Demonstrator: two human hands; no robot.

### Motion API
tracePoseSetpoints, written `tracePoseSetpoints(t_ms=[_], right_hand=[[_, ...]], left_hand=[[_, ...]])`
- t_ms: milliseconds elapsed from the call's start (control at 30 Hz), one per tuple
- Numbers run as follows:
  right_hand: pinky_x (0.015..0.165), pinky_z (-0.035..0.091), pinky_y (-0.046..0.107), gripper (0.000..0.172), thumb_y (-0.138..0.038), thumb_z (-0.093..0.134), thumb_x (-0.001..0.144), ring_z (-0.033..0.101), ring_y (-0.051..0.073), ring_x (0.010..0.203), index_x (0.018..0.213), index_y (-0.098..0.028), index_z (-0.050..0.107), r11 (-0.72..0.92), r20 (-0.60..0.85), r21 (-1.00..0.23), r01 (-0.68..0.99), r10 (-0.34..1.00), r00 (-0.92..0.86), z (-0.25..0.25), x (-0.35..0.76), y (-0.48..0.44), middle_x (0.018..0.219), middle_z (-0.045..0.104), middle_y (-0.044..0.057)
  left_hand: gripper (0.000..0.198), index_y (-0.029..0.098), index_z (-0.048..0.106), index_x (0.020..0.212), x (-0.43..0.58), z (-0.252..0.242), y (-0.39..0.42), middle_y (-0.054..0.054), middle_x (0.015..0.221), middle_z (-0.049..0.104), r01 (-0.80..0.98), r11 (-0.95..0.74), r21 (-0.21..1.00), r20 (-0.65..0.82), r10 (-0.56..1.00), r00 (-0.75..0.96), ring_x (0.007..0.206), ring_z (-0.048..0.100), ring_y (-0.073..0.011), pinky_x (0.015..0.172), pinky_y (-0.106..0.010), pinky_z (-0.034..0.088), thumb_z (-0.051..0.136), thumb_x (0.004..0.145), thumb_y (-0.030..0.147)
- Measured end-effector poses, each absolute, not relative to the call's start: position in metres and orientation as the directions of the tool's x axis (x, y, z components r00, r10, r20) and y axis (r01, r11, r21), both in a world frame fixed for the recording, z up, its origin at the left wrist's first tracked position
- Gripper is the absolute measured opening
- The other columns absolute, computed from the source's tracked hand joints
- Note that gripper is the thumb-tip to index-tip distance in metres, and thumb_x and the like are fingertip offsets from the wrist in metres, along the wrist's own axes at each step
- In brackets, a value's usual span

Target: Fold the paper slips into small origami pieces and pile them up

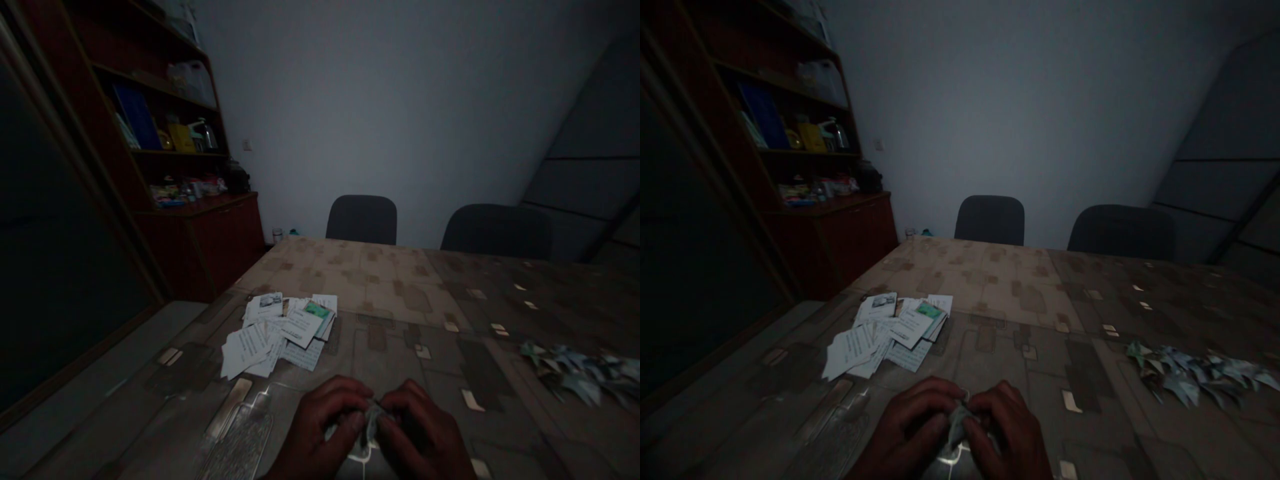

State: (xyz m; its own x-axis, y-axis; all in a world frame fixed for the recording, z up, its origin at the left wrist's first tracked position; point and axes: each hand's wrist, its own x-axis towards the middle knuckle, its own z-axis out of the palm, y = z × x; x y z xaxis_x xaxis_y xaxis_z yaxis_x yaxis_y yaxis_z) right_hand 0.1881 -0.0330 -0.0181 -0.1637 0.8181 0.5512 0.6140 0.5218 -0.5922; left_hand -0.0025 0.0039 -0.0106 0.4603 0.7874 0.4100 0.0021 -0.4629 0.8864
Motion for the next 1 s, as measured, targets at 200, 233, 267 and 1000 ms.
tracePoseSetpoints(t_ms=[200, 233, 267, 1000], right_hand=[[0.056, 0.048, 0.025, 0.006, -0.024, 0.059, 0.088, 0.061, 0.016, 0.062, 0.084, -0.023, 0.061, 0.517, 0.552, -0.596, 0.614, 0.820, -0.154, -0.020, 0.190, -0.033, 0.069, 0.059, -0.001], [0.055, 0.048, 0.024, 0.005, -0.024, 0.059, 0.088, 0.061, 0.016, 0.062, 0.084, -0.023, 0.061, 0.523, 0.552, -0.594, 0.611, 0.818, -0.162, -0.020, 0.190, -0.033, 0.069, 0.059, -0.001], [0.055, 0.048, 0.024, 0.003, -0.024, 0.060, 0.088, 0.061, 0.016, 0.062, 0.085, -0.023, 0.062, 0.530, 0.553, -0.591, 0.608, 0.815, -0.174, -0.019, 0.190, -0.034, 0.069, 0.060, -0.002], [0.063, 0.049, 0.027, 0.011, -0.012, 0.061, 0.084, 0.062, 0.016, 0.066, 0.084, -0.023, 0.059, 0.680, 0.636, -0.537, 0.500, 0.715, -0.290, -0.013, 0.186, -0.028, 0.072, 0.066, -0.001]], left_hand=[[0.012, 0.017, 0.070, 0.086, -0.001, -0.011, 0.002, -0.010, 0.102, 0.067, 0.047, -0.452, 0.891, 0.386, 0.807, 0.447, 0.089, 0.066, -0.0198, 0.067, -0.024, 0.051, 0.061, 0.079, 0.014], [0.012, 0.016, 0.070, 0.085, -0.001, -0.011, 0.002, -0.010, 0.101, 0.067, 0.046, -0.447, 0.894, 0.382, 0.810, 0.444, 0.087, 0.066, -0.0194, 0.067, -0.024, 0.051, 0.061, 0.079, 0.014], [0.010, 0.017, 0.070, 0.083, -0.001, -0.011, 0.001, -0.009, 0.099, 0.067, 0.045, -0.446, 0.894, 0.381, 0.809, 0.446, 0.085, 0.066, -0.0187, 0.067, -0.024, 0.051, 0.062, 0.078, 0.014], [0.019, 0.016, 0.072, 0.077, -0.001, -0.020, 0.003, -0.004, 0.071, 0.071, 0.160, -0.440, 0.884, 0.342, 0.840, 0.420, 0.065, 0.065, -0.0156, 0.062, -0.023, 0.046, 0.062, 0.067, 0.003]])
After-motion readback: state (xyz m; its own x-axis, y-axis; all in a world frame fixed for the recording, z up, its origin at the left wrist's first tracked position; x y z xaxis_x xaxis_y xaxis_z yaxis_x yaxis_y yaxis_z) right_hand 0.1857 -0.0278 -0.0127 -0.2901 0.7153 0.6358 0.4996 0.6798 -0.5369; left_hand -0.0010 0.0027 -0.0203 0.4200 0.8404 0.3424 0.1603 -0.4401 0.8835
